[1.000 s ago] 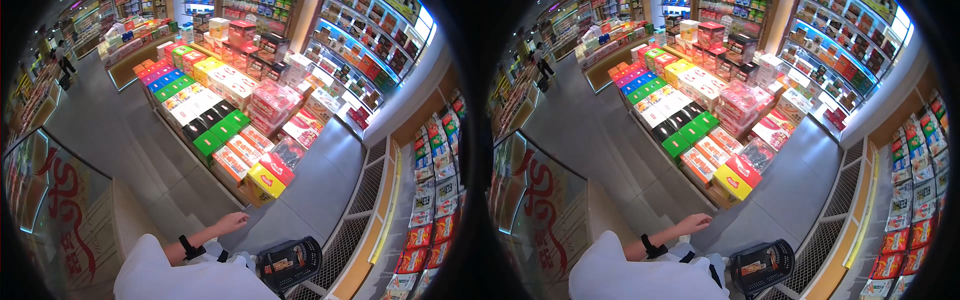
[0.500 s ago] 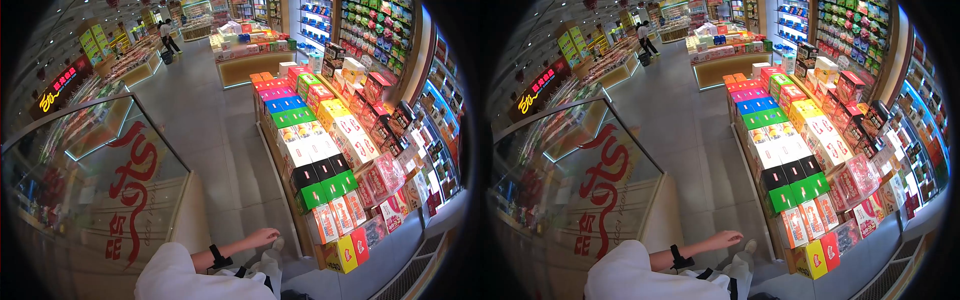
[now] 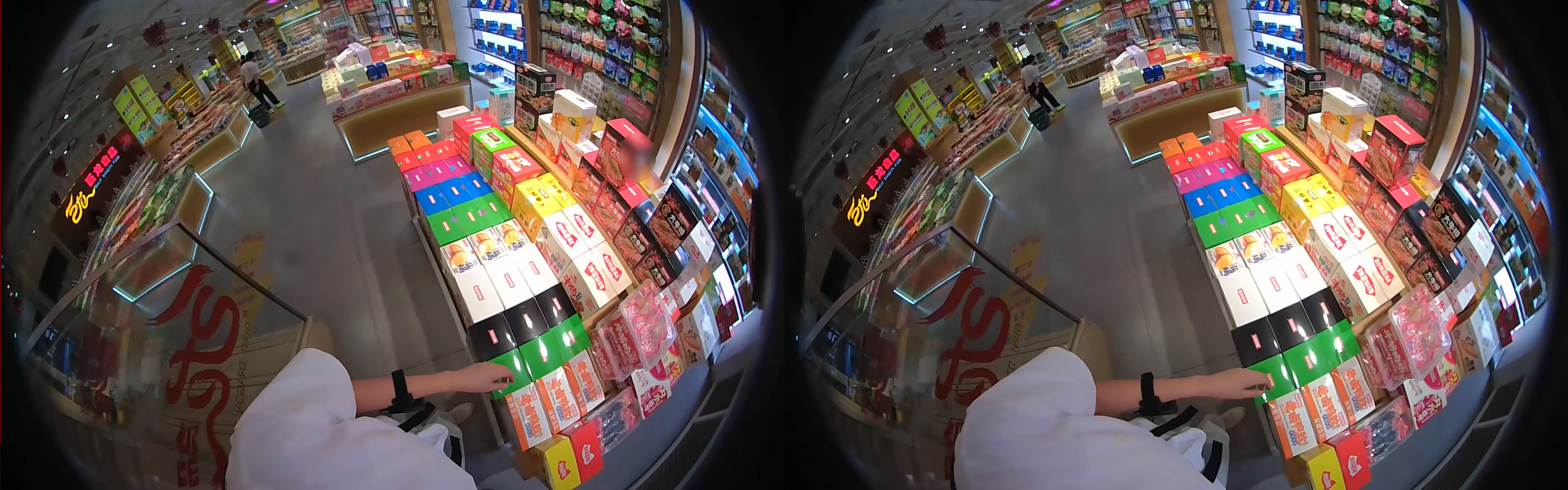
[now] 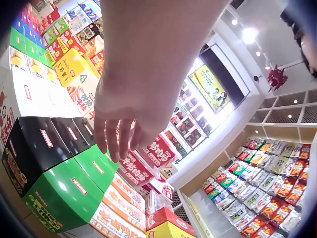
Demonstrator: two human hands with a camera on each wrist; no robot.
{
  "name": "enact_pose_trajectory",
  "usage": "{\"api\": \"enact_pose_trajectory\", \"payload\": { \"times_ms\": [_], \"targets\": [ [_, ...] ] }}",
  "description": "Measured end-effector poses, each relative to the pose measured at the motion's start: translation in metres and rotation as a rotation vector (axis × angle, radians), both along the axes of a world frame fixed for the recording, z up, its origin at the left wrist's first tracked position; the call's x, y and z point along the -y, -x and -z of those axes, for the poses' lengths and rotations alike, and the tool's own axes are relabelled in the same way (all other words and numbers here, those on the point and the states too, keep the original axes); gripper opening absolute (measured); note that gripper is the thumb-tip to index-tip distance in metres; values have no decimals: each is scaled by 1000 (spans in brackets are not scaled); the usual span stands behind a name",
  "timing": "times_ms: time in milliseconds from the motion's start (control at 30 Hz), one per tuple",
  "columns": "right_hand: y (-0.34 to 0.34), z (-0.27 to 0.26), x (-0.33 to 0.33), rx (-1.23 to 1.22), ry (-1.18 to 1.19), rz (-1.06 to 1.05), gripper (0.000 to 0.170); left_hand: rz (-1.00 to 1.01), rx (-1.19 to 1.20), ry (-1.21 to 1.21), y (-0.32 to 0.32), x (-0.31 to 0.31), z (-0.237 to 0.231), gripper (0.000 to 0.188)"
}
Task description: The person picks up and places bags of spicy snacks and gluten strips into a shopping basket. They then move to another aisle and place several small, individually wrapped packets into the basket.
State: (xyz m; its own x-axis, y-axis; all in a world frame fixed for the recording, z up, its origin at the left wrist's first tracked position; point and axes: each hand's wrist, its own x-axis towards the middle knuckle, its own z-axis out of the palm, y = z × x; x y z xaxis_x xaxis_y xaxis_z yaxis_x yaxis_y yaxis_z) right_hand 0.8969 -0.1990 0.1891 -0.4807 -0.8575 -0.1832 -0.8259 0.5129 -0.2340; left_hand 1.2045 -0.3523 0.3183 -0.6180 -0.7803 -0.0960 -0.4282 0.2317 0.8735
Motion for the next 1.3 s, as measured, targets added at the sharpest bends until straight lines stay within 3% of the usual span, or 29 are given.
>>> {"api": "enact_pose_trajectory", "payload": {
  "times_ms": [267,500,633,767,833,900,933,1000,1067,1100,1200,1300],
  "targets": [
    [-47,1,43,-23,33,76,30,89,25,-72,-51,73,-11,23],
    [-149,9,47,-54,112,207,31,221,-70,31,-110,157,-7,24],
    [-229,21,12,-52,166,311,32,289,-62,67,-155,206,-8,21],
    [-311,16,-76,-45,156,544,32,342,-53,56,-197,237,3,23],
    [-364,12,-122,-52,148,710,33,410,-105,101,-213,241,0,23],
    [-412,10,-157,-45,144,854,33,501,-37,-48,-225,244,-13,22],
    [-433,10,-169,-35,119,937,33,558,-4,9,-230,246,-14,23],
    [-469,-15,-152,-26,-116,1148,42,582,-37,-53,-234,245,-11,24],
    [-492,-39,-126,108,-194,1260,45,632,24,-113,-233,242,-17,24],
    [-505,-36,-120,15,-172,1156,46,656,-15,-126,-233,240,-13,24],
    [-535,-25,-95,184,-171,1198,45,765,-3,-167,-235,225,10,23],
    [-565,-1,-68,157,-87,1151,35,972,109,-165,-235,186,-9,22]
  ]
}}
